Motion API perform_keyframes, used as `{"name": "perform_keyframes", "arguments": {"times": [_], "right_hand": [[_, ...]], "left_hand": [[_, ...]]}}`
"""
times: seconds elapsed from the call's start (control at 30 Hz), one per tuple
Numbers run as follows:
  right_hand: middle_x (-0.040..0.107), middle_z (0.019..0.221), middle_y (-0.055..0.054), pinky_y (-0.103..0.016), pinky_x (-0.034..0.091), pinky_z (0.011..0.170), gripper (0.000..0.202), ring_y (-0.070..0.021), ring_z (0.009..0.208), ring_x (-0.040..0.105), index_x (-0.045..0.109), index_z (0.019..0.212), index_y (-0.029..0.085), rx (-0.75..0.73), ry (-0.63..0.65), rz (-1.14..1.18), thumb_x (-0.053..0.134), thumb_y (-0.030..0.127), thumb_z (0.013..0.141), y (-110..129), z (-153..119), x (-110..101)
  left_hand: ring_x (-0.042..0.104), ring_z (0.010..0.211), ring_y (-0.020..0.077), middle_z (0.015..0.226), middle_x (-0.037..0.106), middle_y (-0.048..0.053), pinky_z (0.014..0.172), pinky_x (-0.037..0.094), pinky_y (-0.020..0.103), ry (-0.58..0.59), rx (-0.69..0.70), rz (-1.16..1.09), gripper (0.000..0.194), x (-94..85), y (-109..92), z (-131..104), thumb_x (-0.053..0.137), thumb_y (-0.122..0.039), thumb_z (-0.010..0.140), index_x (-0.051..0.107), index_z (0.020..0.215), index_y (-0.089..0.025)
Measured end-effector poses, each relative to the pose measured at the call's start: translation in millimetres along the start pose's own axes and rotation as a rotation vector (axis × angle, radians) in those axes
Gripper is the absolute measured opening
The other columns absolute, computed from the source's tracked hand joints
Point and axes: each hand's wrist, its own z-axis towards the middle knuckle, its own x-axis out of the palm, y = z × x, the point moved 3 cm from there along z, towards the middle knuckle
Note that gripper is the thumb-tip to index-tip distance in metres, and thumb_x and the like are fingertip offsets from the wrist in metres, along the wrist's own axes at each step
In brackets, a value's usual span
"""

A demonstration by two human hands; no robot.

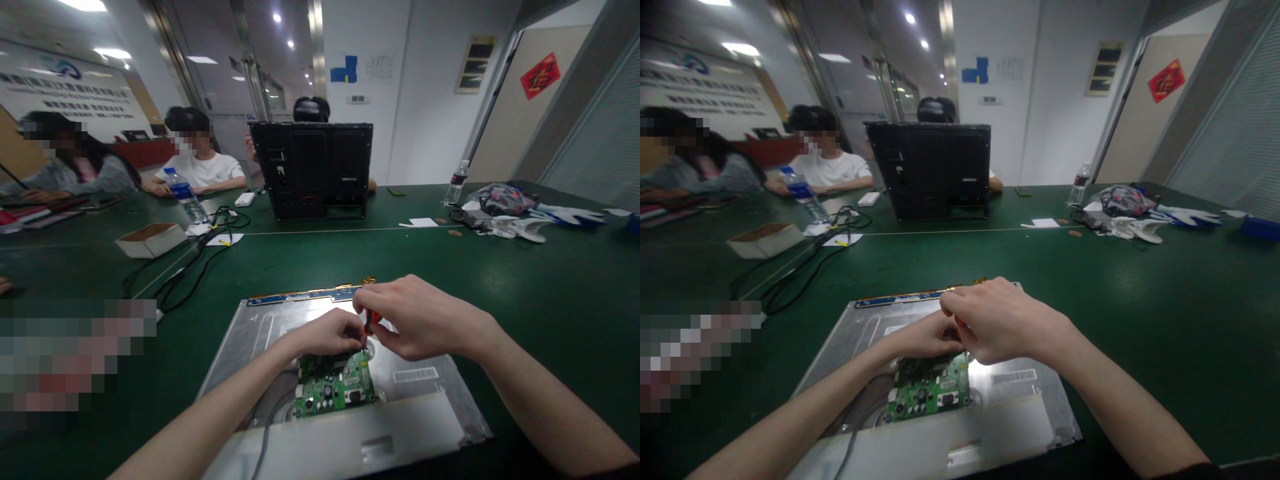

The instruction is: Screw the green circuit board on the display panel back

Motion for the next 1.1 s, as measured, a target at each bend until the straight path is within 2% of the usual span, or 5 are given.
{"name": "perform_keyframes", "arguments": {"times": [0.33, 0.47, 0.6, 0.9, 1.1], "right_hand": [[0.067, 0.077, 0.0, -0.026, 0.025, 0.053, 0.009, -0.0134, 0.063, 0.055, 0.054, 0.087, 0.02, 0.051, 0.017, -0.033, 0.057, 0.029, 0.086, -2.3, 3.6, 1.1], [0.065, 0.086, -0.002, -0.026, 0.027, 0.053, 0.01, -0.0132, 0.066, 0.053, 0.053, 0.092, 0.02, -0.005, -0.006, 0.002, 0.055, 0.024, 0.083, -0.5, 0.2, -0.5], [0.063, 0.086, -0.002, -0.026, 0.026, 0.052, 0.015, -0.0131, 0.064, 0.05, 0.053, 0.095, 0.019, 0.001, -0.013, -0.003, 0.051, 0.019, 0.08, 0.2, -1.2, -2.0], [0.067, 0.081, -0.002, -0.026, 0.025, 0.053, 0.006, -0.0131, 0.064, 0.054, 0.056, 0.088, 0.019, 0.07, -0.008, -0.034, 0.052, 0.023, 0.087, -2.7, 2.6, -0.2], [0.064, 0.091, -0.003, -0.027, 0.028, 0.053, 0.01, -0.0142, 0.068, 0.053, 0.053, 0.093, 0.019, 0.023, -0.005, -0.02, 0.053, 0.022, 0.083, 1.5, -0.9, -1.5]], "left_hand": [[0.053, 0.063, 0.0122, 0.064, 0.057, -0.004, 0.058, 0.037, 0.019, 0.002, -0.009, 0.004, 0.004, -4.1, -4.8, 0.6, 0.063, -0.014, 0.077, 0.064, 0.073, -0.015], [0.055, 0.068, 0.0135, 0.069, 0.06, -0.002, 0.059, 0.038, 0.019, 0.012, -0.024, 0.003, 0.004, -3.2, -3.7, 0.4, 0.062, -0.016, 0.078, 0.065, 0.077, -0.014], [0.056, 0.069, 0.0137, 0.072, 0.063, -0.001, 0.063, 0.041, 0.02, 0.017, -0.023, -0.015, 0.005, -1.9, -4.2, -0.2, 0.062, -0.016, 0.08, 0.066, 0.078, -0.014], [0.057, 0.068, 0.0134, 0.069, 0.062, -0.002, 0.062, 0.041, 0.019, 0.008, -0.015, -0.033, 0.012, -2.1, -6.2, 1.1, 0.058, -0.005, 0.073, 0.065, 0.075, -0.014], [0.057, 0.066, 0.0129, 0.07, 0.063, -0.002, 0.062, 0.041, 0.019, 0.013, -0.018, -0.023, 0.009, -2.0, -5.9, 0.4, 0.058, -0.009, 0.076, 0.066, 0.077, -0.014]]}}
